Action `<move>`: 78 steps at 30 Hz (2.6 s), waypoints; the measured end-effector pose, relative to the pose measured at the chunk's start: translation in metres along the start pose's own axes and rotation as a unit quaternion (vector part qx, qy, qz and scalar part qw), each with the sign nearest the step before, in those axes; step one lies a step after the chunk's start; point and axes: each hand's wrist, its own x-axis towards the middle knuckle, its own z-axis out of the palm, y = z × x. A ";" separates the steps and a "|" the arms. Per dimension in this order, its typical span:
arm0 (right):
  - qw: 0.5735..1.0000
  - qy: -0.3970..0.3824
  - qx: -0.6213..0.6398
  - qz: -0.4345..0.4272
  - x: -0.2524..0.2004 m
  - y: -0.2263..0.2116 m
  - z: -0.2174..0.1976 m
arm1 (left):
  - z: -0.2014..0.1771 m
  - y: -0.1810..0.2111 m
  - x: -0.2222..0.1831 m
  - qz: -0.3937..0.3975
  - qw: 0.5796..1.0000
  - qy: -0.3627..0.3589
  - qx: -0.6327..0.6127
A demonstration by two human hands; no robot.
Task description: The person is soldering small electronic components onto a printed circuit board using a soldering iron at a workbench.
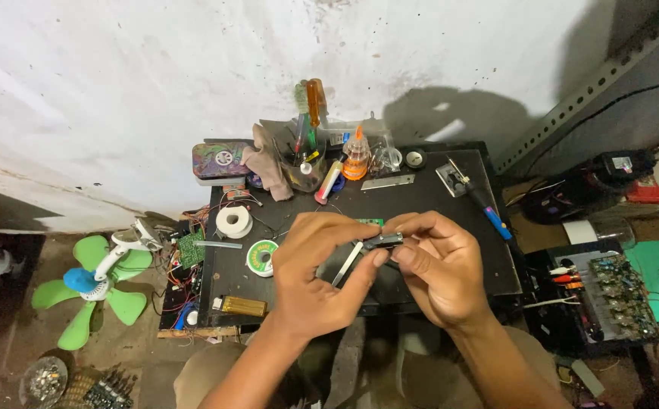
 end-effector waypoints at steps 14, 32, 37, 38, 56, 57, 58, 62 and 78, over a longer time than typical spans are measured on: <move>0.998 0.016 0.046 0.040 -0.002 0.003 -0.006 | 0.000 0.008 0.003 -0.019 1.000 -0.002 -0.015; 0.999 -0.003 -0.037 0.019 0.001 0.003 -0.013 | -0.011 -0.002 0.003 -0.112 0.980 -0.103 -0.129; 0.993 0.011 -0.110 -0.042 0.005 -0.006 -0.014 | -0.017 -0.009 0.003 -0.142 0.981 -0.089 -0.100; 0.991 0.008 -0.121 -0.050 0.005 -0.007 -0.014 | -0.016 -0.009 0.003 -0.145 0.980 -0.091 -0.096; 0.938 -0.011 -0.329 -0.110 0.005 -0.024 0.013 | -0.008 -0.006 0.001 -0.112 0.989 -0.084 -0.048; 0.927 -0.014 -0.351 -0.128 0.005 -0.024 0.015 | -0.008 -0.006 0.001 -0.099 0.991 -0.086 -0.031; 0.927 -0.013 -0.351 -0.128 0.004 -0.024 0.015 | -0.009 -0.008 0.000 -0.099 0.991 -0.086 -0.031; 0.930 -0.024 -0.341 -0.138 0.004 -0.025 0.017 | -0.010 -0.012 -0.001 -0.094 0.990 -0.099 -0.026; 0.917 0.025 -0.375 -0.132 0.002 -0.014 0.019 | -0.002 -0.021 -0.008 -0.051 0.997 0.011 0.061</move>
